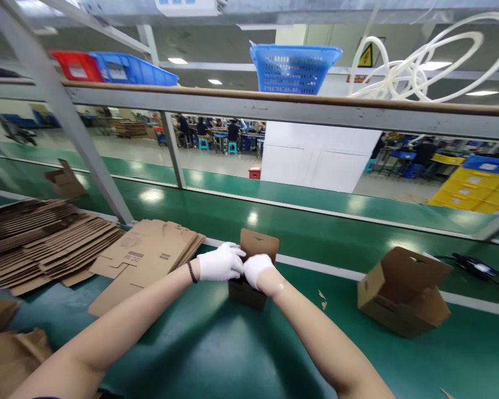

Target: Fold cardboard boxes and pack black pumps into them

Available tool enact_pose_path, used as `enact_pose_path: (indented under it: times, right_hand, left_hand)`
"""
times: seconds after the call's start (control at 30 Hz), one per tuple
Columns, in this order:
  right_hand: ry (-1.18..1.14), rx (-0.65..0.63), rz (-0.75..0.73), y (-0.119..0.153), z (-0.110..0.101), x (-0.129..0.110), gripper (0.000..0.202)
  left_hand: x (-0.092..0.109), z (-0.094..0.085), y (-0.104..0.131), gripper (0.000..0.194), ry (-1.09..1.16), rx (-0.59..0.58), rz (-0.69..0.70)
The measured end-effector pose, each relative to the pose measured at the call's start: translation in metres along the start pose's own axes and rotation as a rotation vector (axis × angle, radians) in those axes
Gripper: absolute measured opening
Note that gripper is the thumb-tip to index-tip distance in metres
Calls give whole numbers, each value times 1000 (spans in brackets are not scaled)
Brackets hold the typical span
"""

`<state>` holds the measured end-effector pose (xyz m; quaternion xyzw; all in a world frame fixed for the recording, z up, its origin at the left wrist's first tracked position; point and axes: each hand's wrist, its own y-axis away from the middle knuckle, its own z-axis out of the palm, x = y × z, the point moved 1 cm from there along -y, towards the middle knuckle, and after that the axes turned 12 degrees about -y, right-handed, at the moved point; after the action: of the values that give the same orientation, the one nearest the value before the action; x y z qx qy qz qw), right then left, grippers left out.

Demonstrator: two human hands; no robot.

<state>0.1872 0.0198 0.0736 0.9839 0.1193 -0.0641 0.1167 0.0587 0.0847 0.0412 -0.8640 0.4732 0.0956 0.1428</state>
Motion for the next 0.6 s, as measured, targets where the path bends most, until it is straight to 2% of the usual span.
enact_pose_path:
  times: [0.07, 0.1, 0.13, 0.2, 0.27, 0.33, 0.43, 0.5, 0.6]
  right_hand:
    - [3, 130, -19, 30, 23, 1, 26]
    - [-9, 185, -20, 43, 40, 6, 28]
    - [-49, 296, -47, 53, 58, 12, 33]
    - [-94, 476, -95, 60, 92, 25, 52]
    - [-96, 498, -16, 51, 114, 37, 53]
    - [-124, 451, 74, 29, 118, 47, 39]
    - [-226, 439, 141, -15, 94, 65, 23]
    - [-274, 470, 176, -45, 70, 83, 24]
    - [-320, 530, 223, -80, 39, 111, 33]
  left_hand:
    - [-50, -11, 24, 35, -12, -56, -299]
    - [-77, -15, 40, 41, -26, -84, -488]
    - [-103, -17, 58, 52, -44, -114, -690]
    - [-145, -16, 95, 82, -63, -190, -1055]
    - [-170, -9, 123, 101, -32, -261, -1275]
    - [-181, 0, 137, 103, 13, -292, -1364]
    - [-185, 5, 136, 95, 22, -265, -1388]
    - [-185, -4, 130, 92, -11, -223, -1385]
    - [-184, -37, 124, 90, -63, -140, -1351]
